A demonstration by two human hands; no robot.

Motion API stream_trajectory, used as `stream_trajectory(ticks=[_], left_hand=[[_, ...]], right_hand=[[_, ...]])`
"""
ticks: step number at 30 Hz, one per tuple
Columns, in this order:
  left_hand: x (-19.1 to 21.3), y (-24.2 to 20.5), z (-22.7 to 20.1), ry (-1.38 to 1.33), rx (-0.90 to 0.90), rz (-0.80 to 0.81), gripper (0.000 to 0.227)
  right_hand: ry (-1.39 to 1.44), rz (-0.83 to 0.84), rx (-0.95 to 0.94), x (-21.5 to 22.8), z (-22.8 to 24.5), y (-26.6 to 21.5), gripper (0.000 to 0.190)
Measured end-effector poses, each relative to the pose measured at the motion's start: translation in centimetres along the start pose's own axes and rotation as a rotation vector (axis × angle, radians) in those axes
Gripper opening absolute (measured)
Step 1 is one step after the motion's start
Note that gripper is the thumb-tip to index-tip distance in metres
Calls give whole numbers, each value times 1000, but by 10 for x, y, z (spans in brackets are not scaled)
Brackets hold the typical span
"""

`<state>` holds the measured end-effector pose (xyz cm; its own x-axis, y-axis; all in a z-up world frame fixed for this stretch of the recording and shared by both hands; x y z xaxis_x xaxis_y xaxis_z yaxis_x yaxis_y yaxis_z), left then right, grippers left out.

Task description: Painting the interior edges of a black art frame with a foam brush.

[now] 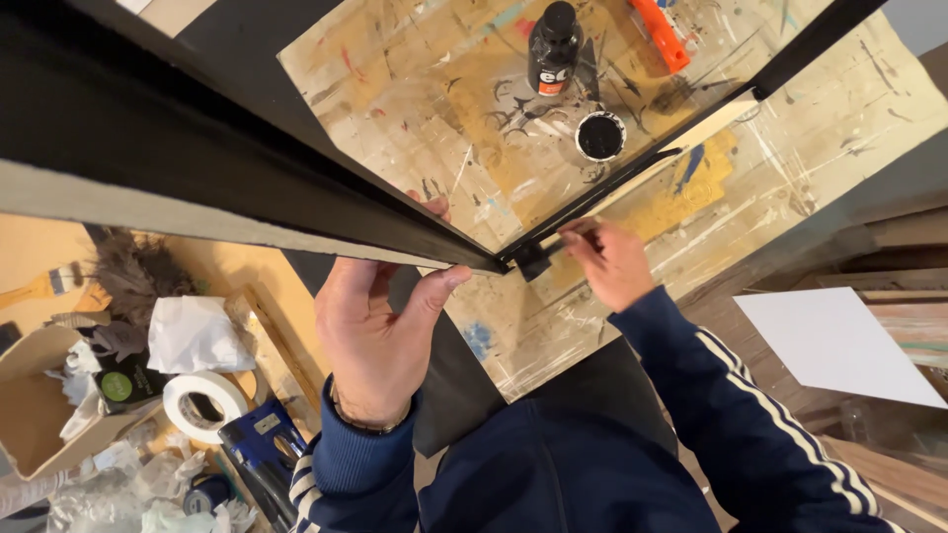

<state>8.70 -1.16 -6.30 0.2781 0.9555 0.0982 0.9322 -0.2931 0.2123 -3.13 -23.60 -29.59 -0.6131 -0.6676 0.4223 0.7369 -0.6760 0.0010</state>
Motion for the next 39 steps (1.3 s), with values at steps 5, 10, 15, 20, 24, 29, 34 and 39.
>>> stream_trajectory(ticks=[5,10,15,20,24,29,34,39], left_hand=[[0,-1,-1,11,-3,6,55],[1,0,-4,24,22,-3,53],[1,1,-5,34,1,1,52],[0,1,-4,32,18,7,52],[0,2,-3,43,9,0,53],[0,1,-3,40,4,-3,55],[2,1,-2,51,9,-3,53],[1,1,-2,43,-13,-1,53]], right_hand=[[-1,47,-31,-27,20,0,20],[-20,70,-5,-22,22,2,18],[-271,-141,121,32,-29,29,19],[44,-270,21,65,-14,28,15],[347,-91,-99,40,-16,7,15],[345,-148,-165,11,-10,-7,17],[178,-84,-214,-12,12,-9,23],[133,-34,-175,-20,18,-7,26]])
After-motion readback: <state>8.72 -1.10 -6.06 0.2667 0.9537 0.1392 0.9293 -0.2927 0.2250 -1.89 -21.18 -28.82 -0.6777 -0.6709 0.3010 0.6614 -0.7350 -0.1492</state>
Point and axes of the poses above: each hand's wrist, its own y-axis towards the middle knuckle, its own x-axis out of the back of the hand, z = x × y, the point moved 5 cm from there along y, towards the middle knuckle, and after that the axes turned 14 degrees about -z, right-handed, at the moved point
